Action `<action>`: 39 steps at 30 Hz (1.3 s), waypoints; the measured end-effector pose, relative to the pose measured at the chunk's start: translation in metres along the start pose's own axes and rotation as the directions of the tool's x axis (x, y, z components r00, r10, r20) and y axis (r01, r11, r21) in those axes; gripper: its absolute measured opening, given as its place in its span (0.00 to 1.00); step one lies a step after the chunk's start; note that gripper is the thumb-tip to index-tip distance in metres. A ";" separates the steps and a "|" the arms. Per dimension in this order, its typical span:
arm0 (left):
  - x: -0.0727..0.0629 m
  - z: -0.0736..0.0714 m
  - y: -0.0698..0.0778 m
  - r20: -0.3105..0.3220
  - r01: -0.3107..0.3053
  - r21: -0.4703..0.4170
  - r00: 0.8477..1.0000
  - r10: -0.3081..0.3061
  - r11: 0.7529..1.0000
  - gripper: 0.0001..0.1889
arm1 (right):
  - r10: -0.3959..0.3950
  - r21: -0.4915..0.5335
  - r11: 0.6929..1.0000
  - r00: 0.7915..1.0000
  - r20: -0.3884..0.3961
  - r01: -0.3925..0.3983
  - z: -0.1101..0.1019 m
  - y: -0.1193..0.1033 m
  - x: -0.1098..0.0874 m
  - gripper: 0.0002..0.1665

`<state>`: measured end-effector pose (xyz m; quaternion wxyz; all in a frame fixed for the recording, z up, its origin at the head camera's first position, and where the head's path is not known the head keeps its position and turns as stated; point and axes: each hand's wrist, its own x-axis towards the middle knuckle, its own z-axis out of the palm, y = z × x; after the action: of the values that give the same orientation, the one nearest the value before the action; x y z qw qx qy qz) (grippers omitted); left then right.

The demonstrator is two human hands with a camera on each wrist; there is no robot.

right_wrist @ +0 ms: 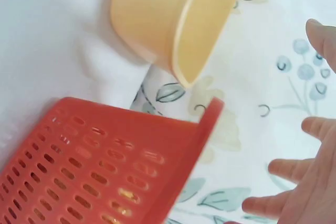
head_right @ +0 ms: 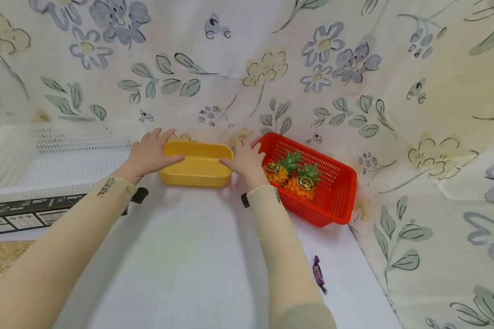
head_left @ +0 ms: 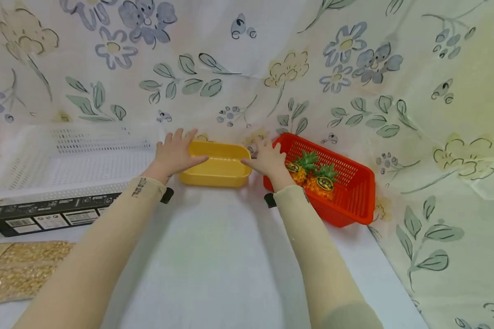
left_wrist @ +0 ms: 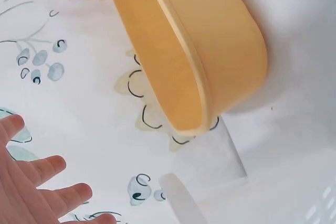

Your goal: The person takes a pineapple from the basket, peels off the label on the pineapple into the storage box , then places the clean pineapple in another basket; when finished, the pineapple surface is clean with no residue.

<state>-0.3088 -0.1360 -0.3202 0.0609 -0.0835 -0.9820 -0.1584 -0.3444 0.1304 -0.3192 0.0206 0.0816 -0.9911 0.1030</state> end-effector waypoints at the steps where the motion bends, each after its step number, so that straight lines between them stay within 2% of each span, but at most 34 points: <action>1: -0.001 -0.001 0.001 -0.012 0.000 -0.021 1.000 0.000 1.000 0.49 | 0.002 0.014 1.000 1.000 -0.005 -0.002 -0.002 0.001 -0.001 0.54; 6: -0.008 -0.008 0.005 -0.054 0.006 -0.164 0.998 -0.015 0.987 0.48 | 0.004 0.090 0.996 1.000 -0.031 -0.001 -0.013 0.006 -0.007 0.55; 10: -0.014 -0.012 0.010 -0.086 0.001 -0.329 0.996 -0.031 0.944 0.47 | 0.012 0.164 0.986 0.998 -0.054 -0.003 -0.020 0.015 -0.014 0.55; 14: -0.023 -0.011 0.018 -0.130 -0.015 -0.478 0.990 -0.054 0.878 0.45 | 0.035 0.260 0.966 0.997 -0.074 -0.015 -0.023 0.025 -0.021 0.54; 17: -0.033 -0.009 0.023 -0.173 -0.045 -0.581 0.982 -0.070 0.813 0.43 | 0.054 0.340 0.940 0.996 -0.076 -0.025 -0.024 0.031 -0.027 0.54; 20: -0.047 -0.007 0.027 -0.202 -0.080 -0.687 0.976 -0.084 0.722 0.41 | 0.079 0.424 0.905 0.995 -0.067 -0.043 -0.026 0.038 -0.034 0.54; 23: -0.062 -0.004 0.029 -0.204 -0.095 -0.785 0.973 -0.111 0.612 0.39 | 0.111 0.505 0.861 0.991 -0.069 -0.061 -0.029 0.044 -0.041 0.53; 25: -0.071 -0.001 0.030 -0.200 -0.095 -0.828 0.971 -0.133 0.553 0.37 | 0.135 0.550 0.832 0.988 -0.079 -0.070 -0.031 0.049 -0.045 0.52; 26: -0.075 0.000 0.030 -0.197 -0.091 -0.841 0.969 -0.146 0.533 0.36 | 0.146 0.568 0.820 0.986 -0.085 -0.073 -0.032 0.052 -0.047 0.51; 28: -0.083 0.004 0.030 -0.192 -0.081 -0.860 0.966 -0.172 0.504 0.35 | 0.173 0.598 0.797 0.981 -0.092 -0.084 -0.033 0.058 -0.050 0.51; 32: -0.095 0.015 0.030 -0.163 -0.032 -0.869 0.961 -0.224 0.495 0.34 | 0.218 0.638 0.763 0.970 -0.104 -0.103 -0.035 0.073 -0.057 0.52; 35: -0.100 0.026 0.029 -0.135 0.013 -0.879 0.952 -0.275 0.476 0.33 | 0.253 0.660 0.742 0.961 -0.113 -0.118 -0.035 0.086 -0.065 0.52; 38: -0.103 0.038 0.026 -0.093 0.070 -0.900 0.933 -0.348 0.429 0.32 | 0.292 0.684 0.718 0.948 -0.123 -0.132 -0.034 0.097 -0.072 0.52; 39: -0.104 0.042 0.025 -0.074 0.090 -0.909 0.926 -0.371 0.406 0.32 | 0.306 0.690 0.710 0.944 -0.125 -0.139 -0.034 0.100 -0.074 0.52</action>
<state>-0.2061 -0.1142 -0.3673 0.1154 0.0567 -0.7329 -0.6681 -0.2874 0.2460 -0.3106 0.0917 -0.0495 -0.8797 0.4640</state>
